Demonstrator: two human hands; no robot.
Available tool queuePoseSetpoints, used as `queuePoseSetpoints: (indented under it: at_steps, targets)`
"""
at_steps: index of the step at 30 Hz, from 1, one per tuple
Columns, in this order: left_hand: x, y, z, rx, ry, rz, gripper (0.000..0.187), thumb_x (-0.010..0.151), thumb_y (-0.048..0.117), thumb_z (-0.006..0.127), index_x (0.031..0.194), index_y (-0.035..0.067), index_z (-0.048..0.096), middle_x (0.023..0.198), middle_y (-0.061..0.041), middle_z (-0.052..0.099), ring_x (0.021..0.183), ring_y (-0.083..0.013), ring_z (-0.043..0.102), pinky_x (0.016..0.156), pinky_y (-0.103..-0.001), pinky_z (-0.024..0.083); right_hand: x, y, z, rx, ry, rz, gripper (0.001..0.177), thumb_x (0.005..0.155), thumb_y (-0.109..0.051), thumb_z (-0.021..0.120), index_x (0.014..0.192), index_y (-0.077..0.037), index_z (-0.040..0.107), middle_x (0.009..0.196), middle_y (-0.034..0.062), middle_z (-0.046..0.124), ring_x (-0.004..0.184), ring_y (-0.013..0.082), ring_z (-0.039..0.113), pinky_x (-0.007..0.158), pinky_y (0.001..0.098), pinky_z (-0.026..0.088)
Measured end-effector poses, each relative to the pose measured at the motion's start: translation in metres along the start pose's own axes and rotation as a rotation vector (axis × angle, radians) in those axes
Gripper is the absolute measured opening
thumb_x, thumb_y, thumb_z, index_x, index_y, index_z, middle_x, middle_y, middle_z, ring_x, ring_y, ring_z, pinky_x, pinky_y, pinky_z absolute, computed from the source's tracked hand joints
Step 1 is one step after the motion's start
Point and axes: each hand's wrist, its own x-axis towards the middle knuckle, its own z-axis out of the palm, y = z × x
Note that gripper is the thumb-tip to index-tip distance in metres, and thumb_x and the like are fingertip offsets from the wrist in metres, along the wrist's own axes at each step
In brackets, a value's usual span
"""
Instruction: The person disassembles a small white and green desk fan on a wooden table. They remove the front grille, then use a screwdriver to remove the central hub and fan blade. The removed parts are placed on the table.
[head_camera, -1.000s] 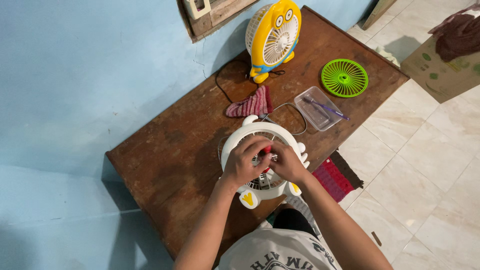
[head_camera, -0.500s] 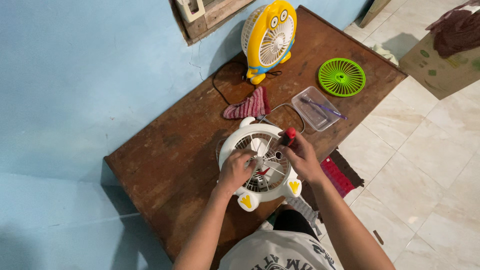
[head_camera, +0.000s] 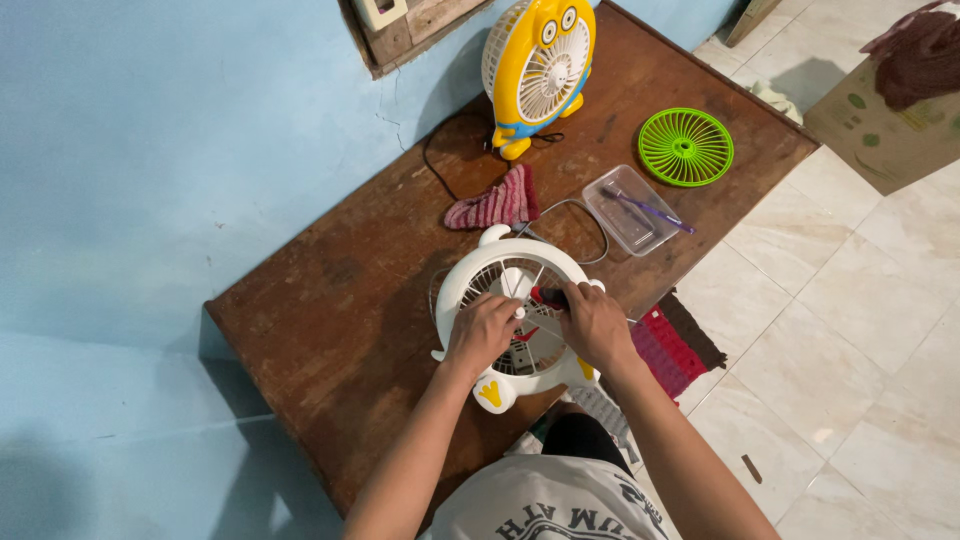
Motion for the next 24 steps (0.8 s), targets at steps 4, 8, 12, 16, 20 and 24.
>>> queuePoseSetpoints:
  at_steps: [4,8,12,16,20,24]
  targets:
    - [0.004,0.004,-0.002,0.001,-0.077,-0.059,0.025,0.09,0.014,0.074,0.112,0.004,0.073,0.099,-0.012,0.075,0.096,-0.0293,0.07,0.085,-0.041,0.057,0.0,0.001,0.001,0.027,0.025,-0.01,0.037,0.081,-0.013,0.066,0.117,-0.004,0.063,0.101,0.0178,0.069,0.099,0.0388,0.065,0.086,0.0506,0.052]
    - [0.012,0.011,-0.012,-0.046,-0.054,-0.027,0.025,0.089,0.015,0.072,0.11,0.003,0.072,0.102,-0.015,0.074,0.096,-0.0337,0.07,0.085,-0.045,0.056,0.0,0.001,0.0,0.096,0.01,0.047,0.034,0.083,-0.013,0.065,0.116,-0.006,0.064,0.104,0.0186,0.069,0.098,0.0408,0.065,0.087,0.0512,0.052]
    - [0.018,0.023,-0.025,-0.065,-0.093,-0.136,0.024,0.089,0.017,0.073,0.109,0.005,0.073,0.102,-0.015,0.074,0.095,-0.0356,0.071,0.083,-0.046,0.057,-0.001,0.004,-0.008,0.218,-0.024,0.081,0.035,0.083,-0.012,0.066,0.116,-0.004,0.063,0.105,0.021,0.068,0.098,0.0434,0.066,0.085,0.0518,0.052]
    - [0.028,0.03,-0.036,-0.112,-0.043,-0.148,0.027,0.087,0.018,0.073,0.111,0.006,0.073,0.106,-0.016,0.074,0.092,-0.0373,0.071,0.08,-0.046,0.058,-0.008,0.012,-0.02,0.403,0.015,0.059,0.036,0.08,-0.014,0.072,0.114,-0.002,0.064,0.103,0.0233,0.07,0.098,0.0439,0.067,0.083,0.05,0.053]
    - [0.047,0.04,-0.036,-0.186,0.059,-0.042,0.028,0.085,0.015,0.074,0.111,0.006,0.074,0.108,-0.016,0.074,0.095,-0.0382,0.071,0.081,-0.046,0.058,-0.011,0.027,-0.033,0.482,-0.011,0.231,0.036,0.082,-0.012,0.068,0.117,-0.002,0.065,0.1,0.0242,0.071,0.096,0.0406,0.07,0.083,0.0469,0.053]
    - [0.079,0.054,-0.016,-0.247,0.044,-0.021,0.029,0.084,0.014,0.073,0.112,0.005,0.073,0.11,-0.015,0.073,0.096,-0.0354,0.072,0.084,-0.044,0.058,-0.014,0.066,-0.037,0.568,-0.04,0.399,0.036,0.083,-0.015,0.067,0.116,-0.003,0.065,0.098,0.0231,0.073,0.093,0.0348,0.074,0.082,0.0439,0.054]
